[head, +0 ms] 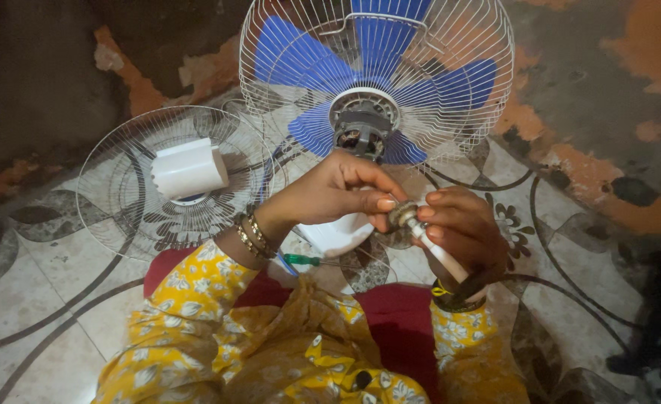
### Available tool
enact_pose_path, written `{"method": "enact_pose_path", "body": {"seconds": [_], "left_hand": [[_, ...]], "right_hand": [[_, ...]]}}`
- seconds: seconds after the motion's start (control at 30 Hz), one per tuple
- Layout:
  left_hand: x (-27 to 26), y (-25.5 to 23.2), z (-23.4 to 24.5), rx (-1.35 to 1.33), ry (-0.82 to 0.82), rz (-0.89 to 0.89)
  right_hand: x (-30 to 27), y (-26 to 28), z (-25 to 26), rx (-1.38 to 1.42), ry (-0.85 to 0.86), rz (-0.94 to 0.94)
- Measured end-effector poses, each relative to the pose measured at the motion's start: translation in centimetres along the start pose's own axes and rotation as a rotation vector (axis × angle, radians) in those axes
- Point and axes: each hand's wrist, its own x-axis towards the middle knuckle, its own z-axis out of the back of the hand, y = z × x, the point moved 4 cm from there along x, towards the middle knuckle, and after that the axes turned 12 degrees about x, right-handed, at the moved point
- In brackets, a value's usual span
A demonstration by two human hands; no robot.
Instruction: The person sits on the floor and works on the internal components of a disassembled electric fan. They use a screwdriver to adjust a small part within the fan's motor housing and handle a small cylindrical component.
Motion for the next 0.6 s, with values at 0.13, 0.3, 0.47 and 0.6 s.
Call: {"method": "enact_pose_path", "body": {"seconds": [0.13,0.3,0.47,0.6], "left_hand": [[0.0,0.0,-0.1,-0.011,0.007,-0.011],[0.0,0.0,-0.1,0.001,0.017,-0.03],[0.0,-0.1,-0.1,0.013,0.018,-0.023],[0.1,-0.1,-0.2,0.022,0.01,-0.028]], "right_hand": [[0.0,0.2,0.2,-0.014,-0.009,-0.027],[-0.4,0.1,0.2,-0.014,-0.001,-0.055],[-1.1,-0.4,0.3,0.015,-0.07,-0.11],[-1.1,-0.1,0.4,-0.055,-0.03,-0.097]]}}
